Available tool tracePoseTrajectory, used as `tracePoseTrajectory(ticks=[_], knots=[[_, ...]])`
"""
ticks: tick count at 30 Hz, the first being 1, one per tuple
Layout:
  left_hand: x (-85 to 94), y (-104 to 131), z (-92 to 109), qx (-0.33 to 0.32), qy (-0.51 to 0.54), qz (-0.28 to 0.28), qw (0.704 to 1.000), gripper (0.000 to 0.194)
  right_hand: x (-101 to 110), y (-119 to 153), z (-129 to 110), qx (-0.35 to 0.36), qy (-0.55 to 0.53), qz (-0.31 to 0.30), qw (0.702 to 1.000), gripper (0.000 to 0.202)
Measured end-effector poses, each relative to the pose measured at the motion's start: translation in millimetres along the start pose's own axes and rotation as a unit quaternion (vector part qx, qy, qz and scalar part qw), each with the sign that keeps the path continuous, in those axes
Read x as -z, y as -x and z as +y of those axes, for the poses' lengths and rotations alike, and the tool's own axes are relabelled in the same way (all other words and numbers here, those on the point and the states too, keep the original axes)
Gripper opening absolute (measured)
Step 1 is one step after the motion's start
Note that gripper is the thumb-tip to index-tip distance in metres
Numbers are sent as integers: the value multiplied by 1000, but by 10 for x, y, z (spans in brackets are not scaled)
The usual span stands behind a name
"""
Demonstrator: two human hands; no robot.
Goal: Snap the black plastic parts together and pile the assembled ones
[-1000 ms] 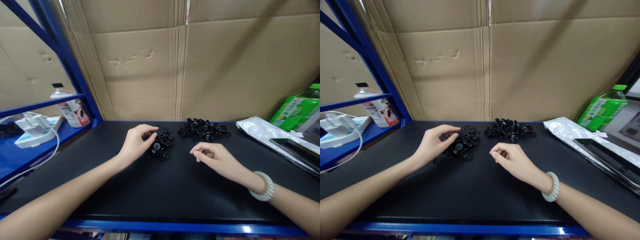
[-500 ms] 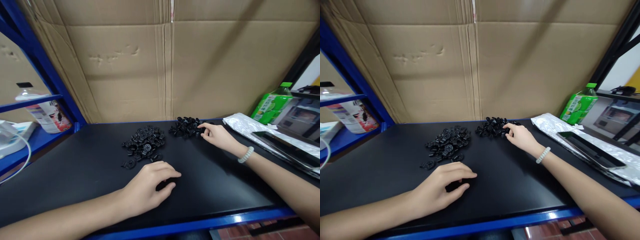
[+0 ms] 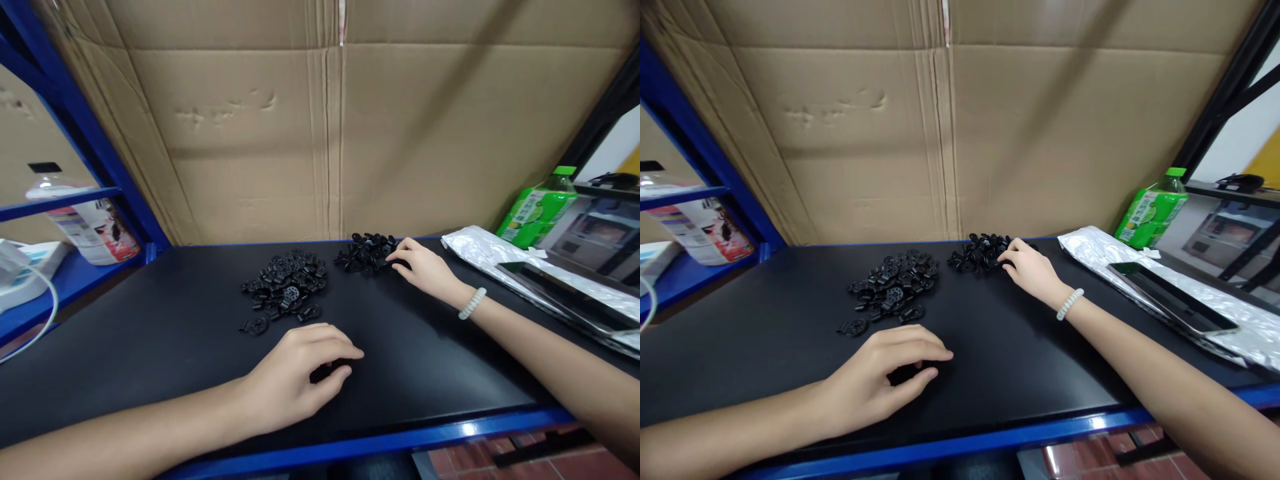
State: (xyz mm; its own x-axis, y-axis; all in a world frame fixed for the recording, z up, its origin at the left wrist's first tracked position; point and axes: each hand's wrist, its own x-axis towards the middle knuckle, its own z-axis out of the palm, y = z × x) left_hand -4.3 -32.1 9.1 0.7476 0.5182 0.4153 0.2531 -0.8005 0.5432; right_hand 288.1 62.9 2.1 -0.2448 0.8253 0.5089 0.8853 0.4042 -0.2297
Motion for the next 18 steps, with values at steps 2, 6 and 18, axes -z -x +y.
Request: tracePoseTrajectory(ticks=[2, 6, 18], knots=[[1, -3, 0, -2, 3, 3, 1000, 25, 51, -2, -14, -6, -18, 20, 1000, 14], [4, -19, 14, 26, 15, 27, 999, 25, 204, 31, -158, -36, -70, 87, 993, 13], [-27, -67, -19, 246, 279, 136, 918, 30, -35, 475, -1161, -110, -581, -181, 786, 24]])
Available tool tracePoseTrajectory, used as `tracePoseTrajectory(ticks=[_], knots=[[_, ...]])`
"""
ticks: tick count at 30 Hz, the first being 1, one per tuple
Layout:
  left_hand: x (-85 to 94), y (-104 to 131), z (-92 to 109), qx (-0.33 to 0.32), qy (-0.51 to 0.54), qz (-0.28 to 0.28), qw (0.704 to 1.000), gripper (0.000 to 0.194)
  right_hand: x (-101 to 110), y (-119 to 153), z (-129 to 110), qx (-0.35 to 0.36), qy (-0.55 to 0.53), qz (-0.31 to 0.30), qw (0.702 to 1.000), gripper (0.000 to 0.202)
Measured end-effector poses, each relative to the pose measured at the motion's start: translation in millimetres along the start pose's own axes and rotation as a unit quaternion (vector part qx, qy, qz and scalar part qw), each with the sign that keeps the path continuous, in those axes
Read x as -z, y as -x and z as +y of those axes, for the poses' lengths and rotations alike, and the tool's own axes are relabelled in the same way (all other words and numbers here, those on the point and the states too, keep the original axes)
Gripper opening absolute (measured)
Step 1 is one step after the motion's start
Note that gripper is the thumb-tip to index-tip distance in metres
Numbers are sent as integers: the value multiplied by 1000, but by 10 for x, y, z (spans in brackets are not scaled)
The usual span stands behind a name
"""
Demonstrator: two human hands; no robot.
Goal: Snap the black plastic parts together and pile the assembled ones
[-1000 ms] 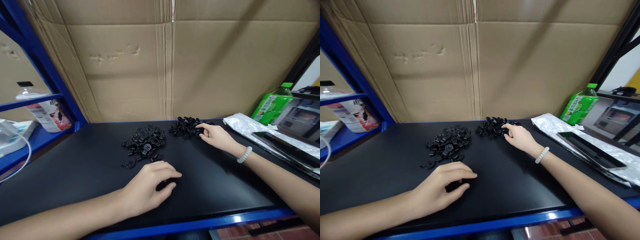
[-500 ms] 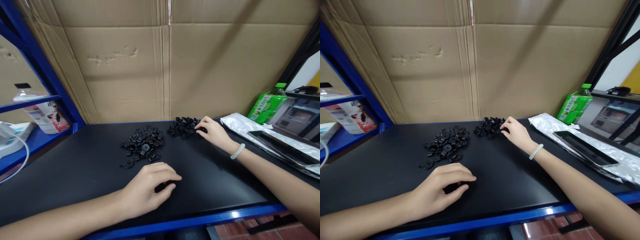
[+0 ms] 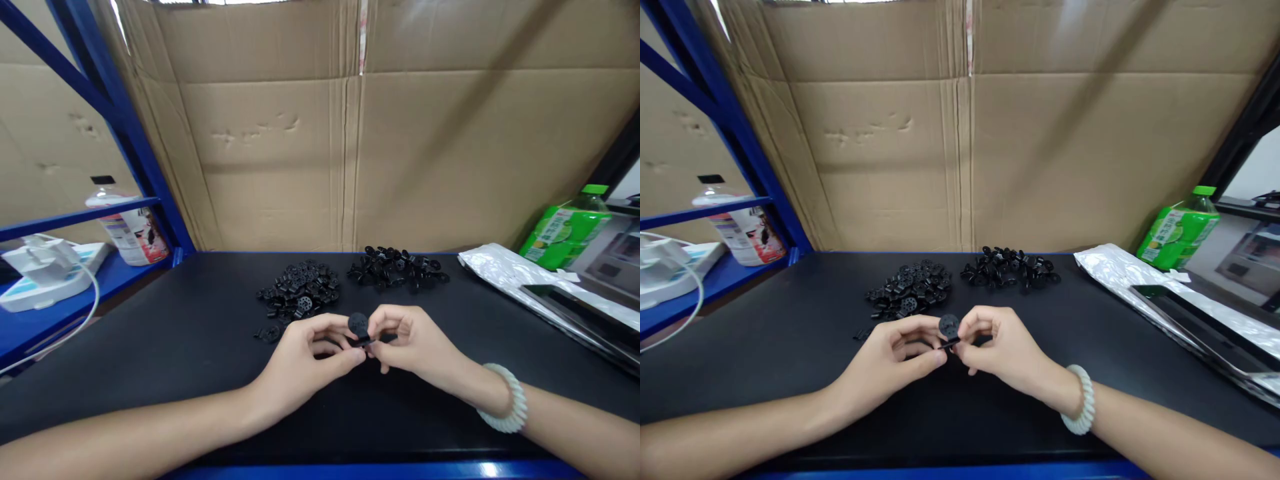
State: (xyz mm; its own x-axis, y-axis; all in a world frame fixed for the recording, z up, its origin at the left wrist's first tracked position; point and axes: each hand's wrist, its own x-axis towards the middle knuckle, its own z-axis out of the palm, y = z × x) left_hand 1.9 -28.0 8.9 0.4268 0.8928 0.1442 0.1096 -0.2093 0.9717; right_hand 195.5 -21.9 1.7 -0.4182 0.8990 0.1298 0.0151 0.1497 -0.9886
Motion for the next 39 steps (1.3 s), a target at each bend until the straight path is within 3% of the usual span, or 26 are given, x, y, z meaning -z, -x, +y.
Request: tracePoseTrajectory(ticks=[4, 8, 15, 23, 28, 32, 36, 39], knots=[[3, 13, 22, 1, 1, 14, 1000, 12, -22, 35, 5, -15, 1, -21, 1000, 26], [5, 23, 65, 38, 4, 0, 999, 19, -32, 53, -34, -16, 12, -46, 999, 25], [8, 22, 68, 74, 27, -21, 997, 20, -32, 67, -66, 8, 38, -8, 999, 23], [-2, 40, 86, 40, 29, -25, 998, 20, -65, 108, -96, 29, 73, 28, 997, 27], [11, 14, 72, -1, -47, 12, 999, 16, -28, 78, -54, 22, 76, 15, 997, 26], [190, -107, 85, -39, -125, 79, 988, 17, 22, 35, 0, -7, 63, -8, 998, 27], [433, -245, 101, -83, -301, 105, 944, 14, 85, 7, 14, -13, 106, 3, 994, 26], [505, -292, 79, -121, -408, 100, 899, 18, 110, -9, -9, -18, 144, 11, 989, 24]])
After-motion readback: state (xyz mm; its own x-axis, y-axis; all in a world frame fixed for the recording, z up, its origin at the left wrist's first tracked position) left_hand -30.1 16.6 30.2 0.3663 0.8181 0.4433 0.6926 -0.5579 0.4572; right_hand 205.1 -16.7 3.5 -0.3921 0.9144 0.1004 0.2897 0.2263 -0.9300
